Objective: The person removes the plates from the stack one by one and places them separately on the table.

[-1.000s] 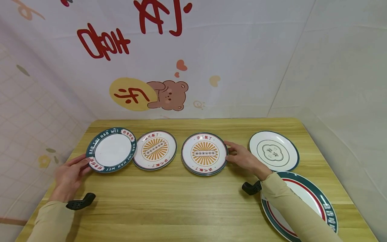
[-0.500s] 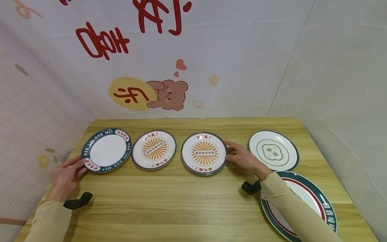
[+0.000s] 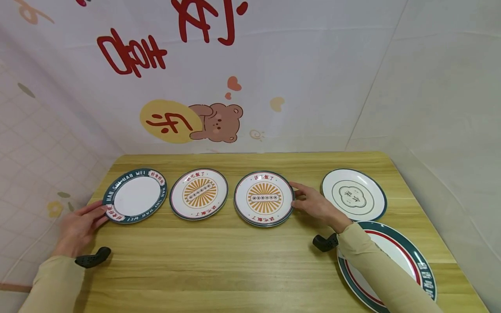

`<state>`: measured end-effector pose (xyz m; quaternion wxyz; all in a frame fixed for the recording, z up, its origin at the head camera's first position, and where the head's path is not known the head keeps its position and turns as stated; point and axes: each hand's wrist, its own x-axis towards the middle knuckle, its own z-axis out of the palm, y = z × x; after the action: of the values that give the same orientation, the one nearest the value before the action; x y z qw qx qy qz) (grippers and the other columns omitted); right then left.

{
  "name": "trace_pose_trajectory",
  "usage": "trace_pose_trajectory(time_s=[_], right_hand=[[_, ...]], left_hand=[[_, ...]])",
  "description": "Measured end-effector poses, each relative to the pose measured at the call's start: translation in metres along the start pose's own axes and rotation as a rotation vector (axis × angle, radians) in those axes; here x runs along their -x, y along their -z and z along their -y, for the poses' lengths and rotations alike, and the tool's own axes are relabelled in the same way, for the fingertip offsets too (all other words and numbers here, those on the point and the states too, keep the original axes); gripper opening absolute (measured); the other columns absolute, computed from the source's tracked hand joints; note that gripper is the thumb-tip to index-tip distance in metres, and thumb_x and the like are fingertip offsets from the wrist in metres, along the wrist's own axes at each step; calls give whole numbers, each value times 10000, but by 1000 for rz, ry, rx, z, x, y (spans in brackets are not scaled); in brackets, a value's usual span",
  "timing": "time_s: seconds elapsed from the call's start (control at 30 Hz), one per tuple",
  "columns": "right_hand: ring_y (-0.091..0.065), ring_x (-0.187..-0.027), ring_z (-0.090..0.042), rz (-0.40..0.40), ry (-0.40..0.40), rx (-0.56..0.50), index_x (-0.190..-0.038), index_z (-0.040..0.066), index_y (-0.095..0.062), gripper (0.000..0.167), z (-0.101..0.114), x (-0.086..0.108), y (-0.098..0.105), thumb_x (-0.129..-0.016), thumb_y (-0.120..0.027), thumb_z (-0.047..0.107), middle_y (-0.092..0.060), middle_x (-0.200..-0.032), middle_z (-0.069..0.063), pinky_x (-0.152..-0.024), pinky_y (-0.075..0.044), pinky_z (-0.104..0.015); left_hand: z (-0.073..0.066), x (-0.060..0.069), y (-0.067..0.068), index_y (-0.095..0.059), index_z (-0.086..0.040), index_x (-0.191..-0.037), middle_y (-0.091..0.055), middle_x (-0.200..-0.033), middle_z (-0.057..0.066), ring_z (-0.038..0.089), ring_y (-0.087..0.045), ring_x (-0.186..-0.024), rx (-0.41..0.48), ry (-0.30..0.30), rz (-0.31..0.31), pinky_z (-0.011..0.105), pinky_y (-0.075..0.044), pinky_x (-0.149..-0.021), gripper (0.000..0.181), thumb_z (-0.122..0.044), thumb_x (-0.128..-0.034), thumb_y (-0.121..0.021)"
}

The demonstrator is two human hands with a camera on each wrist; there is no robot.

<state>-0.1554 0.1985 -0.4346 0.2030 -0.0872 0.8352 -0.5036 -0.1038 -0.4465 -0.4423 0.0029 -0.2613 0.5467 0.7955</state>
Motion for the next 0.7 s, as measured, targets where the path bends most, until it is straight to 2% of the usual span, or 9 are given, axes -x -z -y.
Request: trace_pose_trajectory(time_s=[0.1, 0.23, 0.37, 0.57, 0.7], right_hand=[[-576, -1230, -381, -1, -9, -2, -1613, -5, -292, 691, 0, 0, 0, -1005, -615, 53, -523, -1383, -301, -940, -533, -376], [-568, -1247, -382, -3, -18, -8, -1618, 11, -291, 689, 0, 0, 1, -1009, -610, 55, -513, -1394, -297, -948, -535, -383], [-562, -1261, -389, -1, -18, -18, -1619, 13, -290, 687, 0, -1, 1, -1012, -608, 52, -508, -1398, -299, -949, -538, -385], [-569, -1248, -385, -2, -14, -19, -1618, 9, -291, 684, -1, -1, 1, -1013, -608, 50, -513, -1389, -297, -934, -538, -375], [-565, -1259, -393, -7, -6, 4, -1615, 8, -298, 681, -1, 0, 1, -1012, -609, 53, -524, -1384, -296, -944, -528, -380]], left_hand=[[-2, -6, 5, -830, -185, -891, -753, -869, -60, 97, -737, -800, -23, -8, 71, 256, -628, -735, 313, 73, -961, -666], [-3, -10, 8, -837, -164, -945, -769, -915, -42, 105, -741, -840, -1, -8, 168, 263, -632, -749, 391, 140, -975, -593], [-5, -12, 9, -834, -161, -976, -778, -951, -30, 107, -742, -875, 1, 2, 236, 267, -632, -764, 424, 169, -974, -567], [-7, -13, 7, -823, -215, -971, -767, -970, -81, 59, -725, -897, -62, 4, 249, 237, -620, -781, 436, 155, -970, -591], [-6, -13, 5, -801, -279, -955, -745, -969, -150, -2, -700, -890, -152, -17, 213, 196, -605, -775, 425, 102, -982, -616]])
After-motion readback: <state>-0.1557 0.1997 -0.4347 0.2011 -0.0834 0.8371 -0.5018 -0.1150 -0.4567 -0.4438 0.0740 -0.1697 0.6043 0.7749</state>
